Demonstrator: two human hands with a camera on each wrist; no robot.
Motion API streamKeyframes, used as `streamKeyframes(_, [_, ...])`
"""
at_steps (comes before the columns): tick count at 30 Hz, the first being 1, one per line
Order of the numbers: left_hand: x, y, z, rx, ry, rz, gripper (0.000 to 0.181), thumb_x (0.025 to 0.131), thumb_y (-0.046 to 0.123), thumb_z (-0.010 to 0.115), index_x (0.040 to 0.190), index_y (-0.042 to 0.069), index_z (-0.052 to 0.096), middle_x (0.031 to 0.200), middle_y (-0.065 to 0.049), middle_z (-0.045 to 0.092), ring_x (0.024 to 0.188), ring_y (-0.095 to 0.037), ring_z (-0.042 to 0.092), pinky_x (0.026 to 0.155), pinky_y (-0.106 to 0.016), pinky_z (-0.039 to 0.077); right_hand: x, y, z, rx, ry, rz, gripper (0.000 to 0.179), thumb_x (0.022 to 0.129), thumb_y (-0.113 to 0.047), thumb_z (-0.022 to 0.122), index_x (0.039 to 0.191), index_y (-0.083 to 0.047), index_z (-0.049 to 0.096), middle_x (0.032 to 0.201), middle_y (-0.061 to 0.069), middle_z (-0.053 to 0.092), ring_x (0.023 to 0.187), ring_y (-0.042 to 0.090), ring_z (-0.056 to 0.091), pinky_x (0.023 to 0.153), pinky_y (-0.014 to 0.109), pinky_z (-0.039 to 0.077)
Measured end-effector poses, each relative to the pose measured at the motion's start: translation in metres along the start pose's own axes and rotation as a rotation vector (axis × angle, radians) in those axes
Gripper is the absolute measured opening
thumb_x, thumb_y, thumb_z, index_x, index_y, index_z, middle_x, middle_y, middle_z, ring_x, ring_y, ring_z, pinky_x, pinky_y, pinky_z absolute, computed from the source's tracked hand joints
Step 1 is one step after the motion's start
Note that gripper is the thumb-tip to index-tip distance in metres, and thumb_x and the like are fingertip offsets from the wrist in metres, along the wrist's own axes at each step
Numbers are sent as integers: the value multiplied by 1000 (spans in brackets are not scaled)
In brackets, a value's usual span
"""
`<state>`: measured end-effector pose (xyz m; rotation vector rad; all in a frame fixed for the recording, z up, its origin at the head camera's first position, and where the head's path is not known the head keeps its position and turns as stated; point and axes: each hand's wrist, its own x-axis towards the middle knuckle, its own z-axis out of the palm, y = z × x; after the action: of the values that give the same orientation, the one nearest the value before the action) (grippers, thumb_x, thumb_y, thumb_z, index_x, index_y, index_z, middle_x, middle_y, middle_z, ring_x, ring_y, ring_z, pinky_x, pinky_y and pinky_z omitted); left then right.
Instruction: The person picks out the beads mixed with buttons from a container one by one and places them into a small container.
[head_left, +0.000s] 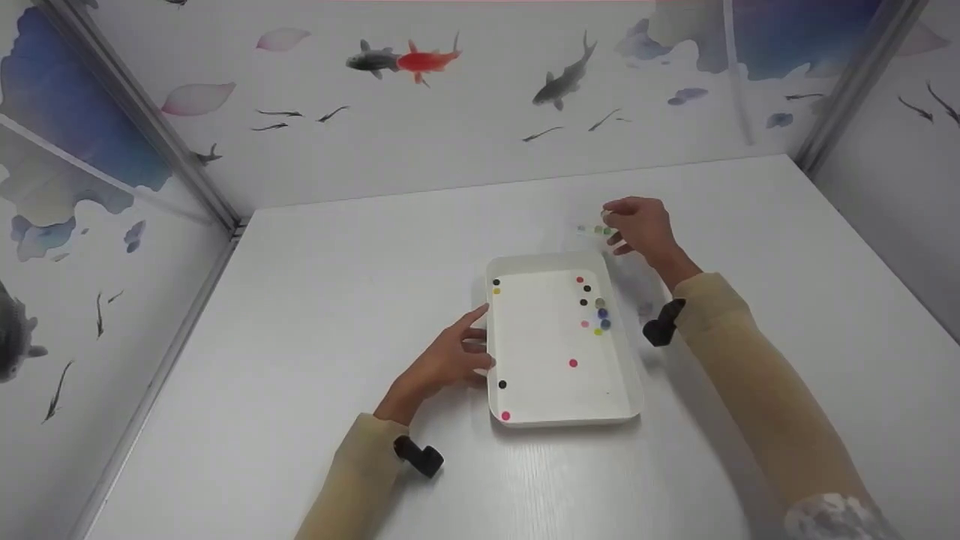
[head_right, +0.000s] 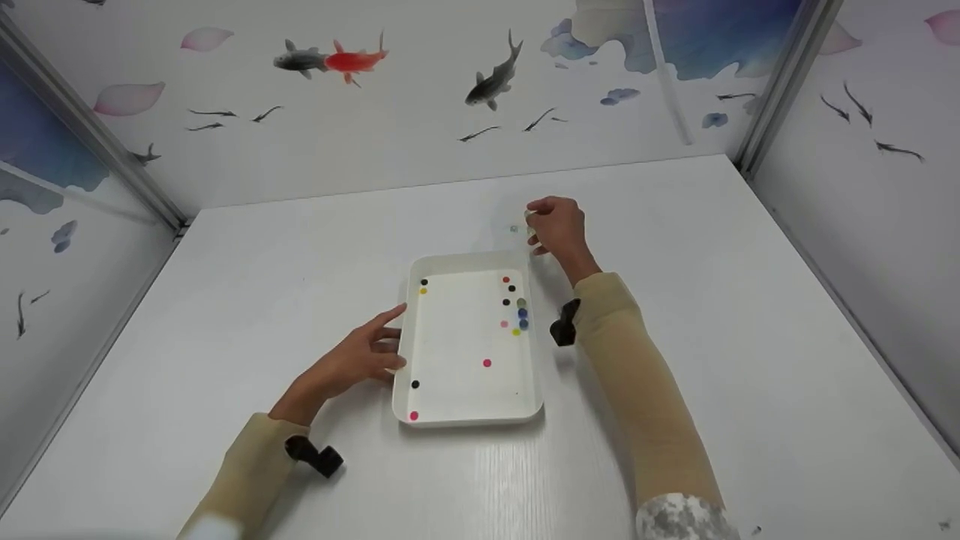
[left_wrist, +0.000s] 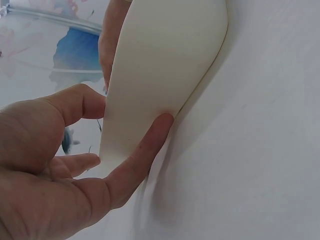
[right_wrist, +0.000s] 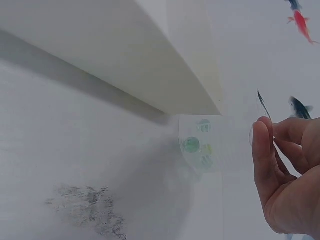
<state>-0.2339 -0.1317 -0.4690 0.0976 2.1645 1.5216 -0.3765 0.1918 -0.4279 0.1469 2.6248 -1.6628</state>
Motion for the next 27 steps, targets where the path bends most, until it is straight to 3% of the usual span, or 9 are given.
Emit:
streamKeyframes(11, [-1,2,0,-1,-7,-1,94,85,-3,68,160,28,22,149,-19,47,127,-33,59,88,-44,61,-3,1,0,-9,17,-19,38,101,-21,56,135,-5,60,130,16,63,72,9,65,61,21,58])
streamKeyframes(27, [0,1,0,14,-2,12,94,85,-1,69,161,28,22,149,-18,47,130,-34,57,86,-44,61,-12,-4,4,-47,47,-33,37,98,-26,60,130,-8,64,125,14,66,93,21,66,65,18,56])
